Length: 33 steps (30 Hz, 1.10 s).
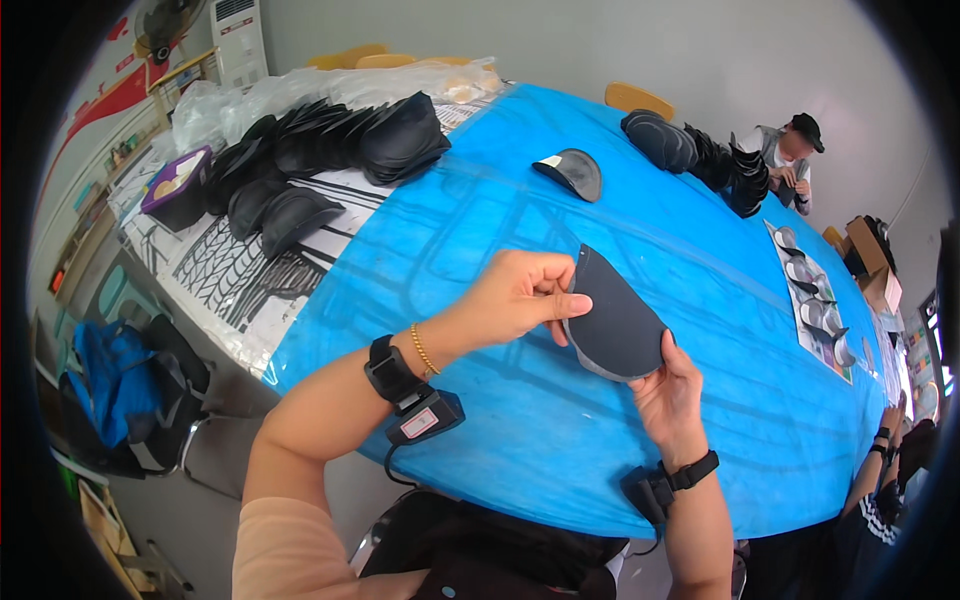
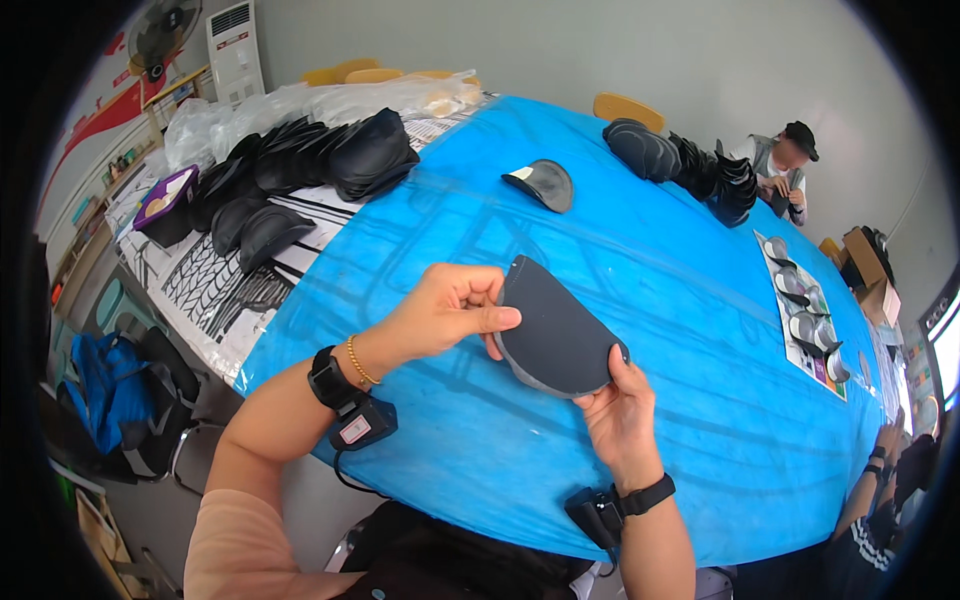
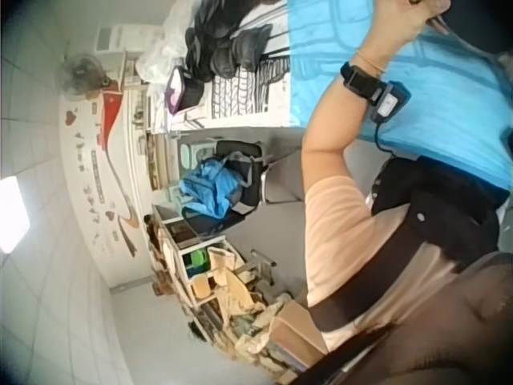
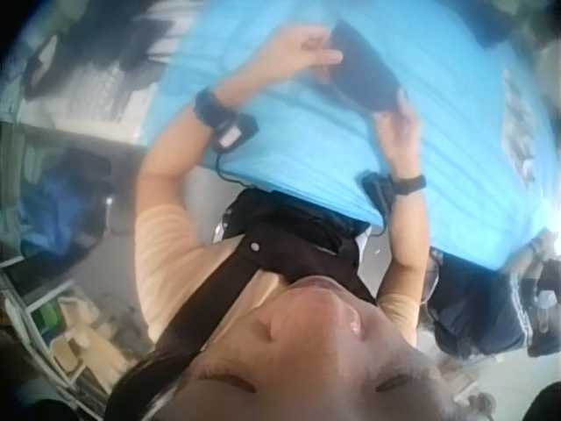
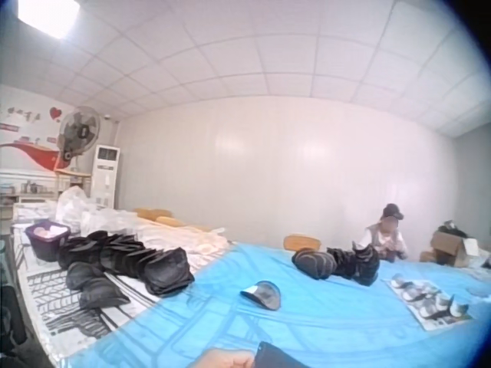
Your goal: Inspecting and assembling black leather shoe components at a factory workstation.
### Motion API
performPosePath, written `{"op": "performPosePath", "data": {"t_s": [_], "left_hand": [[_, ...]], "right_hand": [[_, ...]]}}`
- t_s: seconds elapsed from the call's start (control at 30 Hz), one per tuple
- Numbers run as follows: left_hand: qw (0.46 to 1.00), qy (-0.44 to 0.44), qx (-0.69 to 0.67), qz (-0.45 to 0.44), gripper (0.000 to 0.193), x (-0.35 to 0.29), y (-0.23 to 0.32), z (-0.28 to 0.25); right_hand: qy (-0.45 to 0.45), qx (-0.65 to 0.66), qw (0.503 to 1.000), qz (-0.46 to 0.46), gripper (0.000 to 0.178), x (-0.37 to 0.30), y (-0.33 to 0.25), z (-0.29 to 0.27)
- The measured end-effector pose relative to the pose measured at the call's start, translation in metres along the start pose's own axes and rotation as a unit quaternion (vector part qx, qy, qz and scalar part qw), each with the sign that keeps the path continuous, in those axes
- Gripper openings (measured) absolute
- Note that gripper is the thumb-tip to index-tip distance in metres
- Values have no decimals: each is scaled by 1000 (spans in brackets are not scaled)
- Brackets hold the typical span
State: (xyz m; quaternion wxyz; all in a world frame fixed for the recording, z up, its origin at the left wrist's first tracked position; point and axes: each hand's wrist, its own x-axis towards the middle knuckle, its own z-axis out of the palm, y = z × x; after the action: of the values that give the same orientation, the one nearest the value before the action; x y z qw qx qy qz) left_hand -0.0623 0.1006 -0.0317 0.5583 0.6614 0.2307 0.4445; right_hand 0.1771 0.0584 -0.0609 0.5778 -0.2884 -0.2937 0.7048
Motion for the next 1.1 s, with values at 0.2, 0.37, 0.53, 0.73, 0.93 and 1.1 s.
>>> {"op": "performPosePath", "data": {"t_s": [0.2, 0.37, 0.53, 0.73, 0.93, 1.1], "left_hand": [[999, 25, -22, -23, 22, -3, -6, 1], [998, 17, 5, -53, 22, -5, -4, 1], [997, -3, 59, -51, 31, 6, -17, 8], [996, 52, 66, 14, 52, -18, 0, -15], [988, -2, -153, 11, 59, -13, -71, -58], [968, -9, 239, -74, 39, -25, 4, 12]], "right_hand": [[8, -3, 999, -31, 31, 2, 2, 2], [-15, -16, 998, -58, 33, 2, 5, 1], [-26, 6, 998, -62, 36, 5, 3, -4], [-157, 100, 982, 15, 39, 25, 30, 3], [-123, 114, 985, -42, 35, 13, 24, -1], [-98, 152, 983, -41, 37, 49, 57, 8]]}}
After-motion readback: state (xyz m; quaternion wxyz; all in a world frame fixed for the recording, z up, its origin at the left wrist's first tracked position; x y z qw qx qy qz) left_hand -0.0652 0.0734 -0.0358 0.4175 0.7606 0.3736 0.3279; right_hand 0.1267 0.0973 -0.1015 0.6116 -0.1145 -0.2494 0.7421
